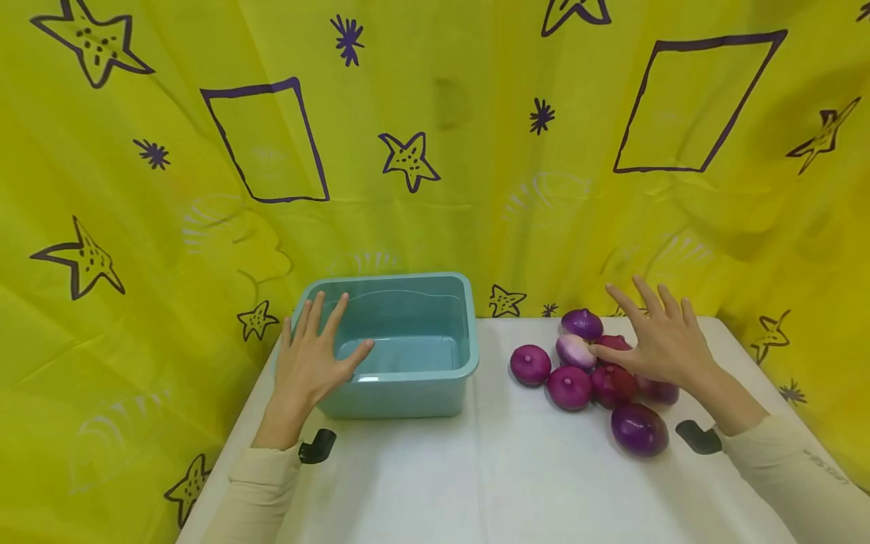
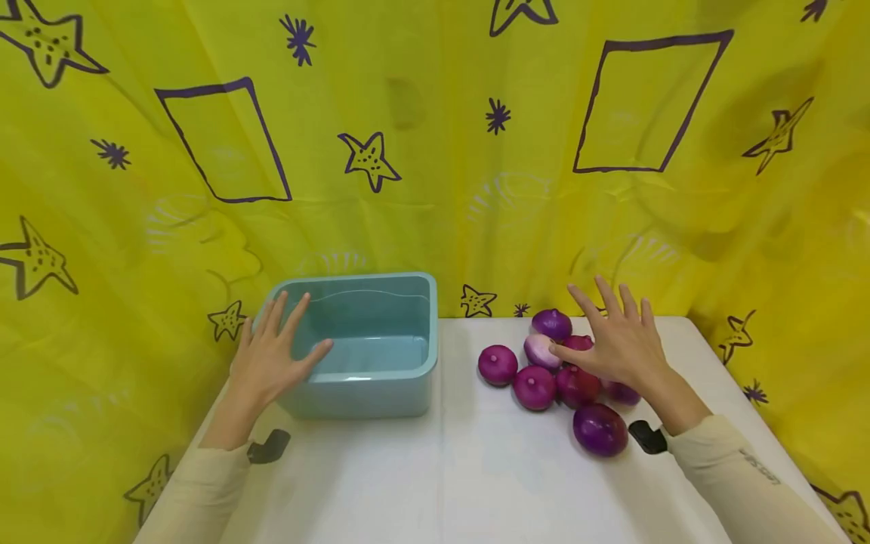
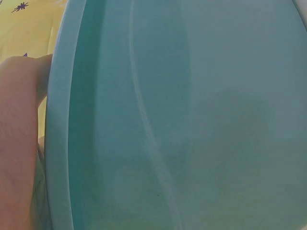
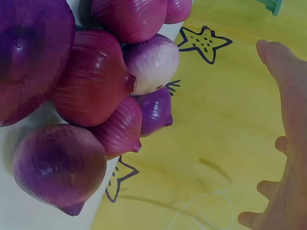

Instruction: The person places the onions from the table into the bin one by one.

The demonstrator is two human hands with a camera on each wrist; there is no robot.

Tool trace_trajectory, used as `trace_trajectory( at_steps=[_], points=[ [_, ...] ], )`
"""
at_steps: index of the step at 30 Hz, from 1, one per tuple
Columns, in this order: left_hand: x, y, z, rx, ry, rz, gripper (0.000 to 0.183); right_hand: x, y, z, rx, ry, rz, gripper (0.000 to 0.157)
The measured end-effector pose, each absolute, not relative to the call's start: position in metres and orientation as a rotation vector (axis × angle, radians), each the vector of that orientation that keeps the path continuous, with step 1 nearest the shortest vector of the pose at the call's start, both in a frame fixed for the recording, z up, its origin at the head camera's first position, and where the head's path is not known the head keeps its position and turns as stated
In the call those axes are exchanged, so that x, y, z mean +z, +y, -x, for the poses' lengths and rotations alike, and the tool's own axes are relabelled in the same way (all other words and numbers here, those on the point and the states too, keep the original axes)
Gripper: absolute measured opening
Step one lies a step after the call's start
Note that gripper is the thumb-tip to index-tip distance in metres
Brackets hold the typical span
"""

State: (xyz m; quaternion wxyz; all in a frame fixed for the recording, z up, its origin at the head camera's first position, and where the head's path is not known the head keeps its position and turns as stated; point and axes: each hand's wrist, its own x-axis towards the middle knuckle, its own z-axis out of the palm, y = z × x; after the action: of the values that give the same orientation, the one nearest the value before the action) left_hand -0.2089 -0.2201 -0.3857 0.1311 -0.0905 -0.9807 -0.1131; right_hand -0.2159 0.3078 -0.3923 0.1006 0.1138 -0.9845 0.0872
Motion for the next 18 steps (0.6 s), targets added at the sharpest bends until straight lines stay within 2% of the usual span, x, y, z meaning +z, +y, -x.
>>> trace_trajectory(
  at_steps=[7,18],
  points=[
    [-0.386,-0.225,0.205,-0.336,-2.81,0.258,0.091,-0.395,0.313,0.213,0.292,-2.882,-0.38,0.106],
    [-0.39,-0.261,0.185,-0.439,-2.703,0.204,0.086,-0.402,0.326,0.21,0.288,-2.864,-0.409,0.104]
  ],
)
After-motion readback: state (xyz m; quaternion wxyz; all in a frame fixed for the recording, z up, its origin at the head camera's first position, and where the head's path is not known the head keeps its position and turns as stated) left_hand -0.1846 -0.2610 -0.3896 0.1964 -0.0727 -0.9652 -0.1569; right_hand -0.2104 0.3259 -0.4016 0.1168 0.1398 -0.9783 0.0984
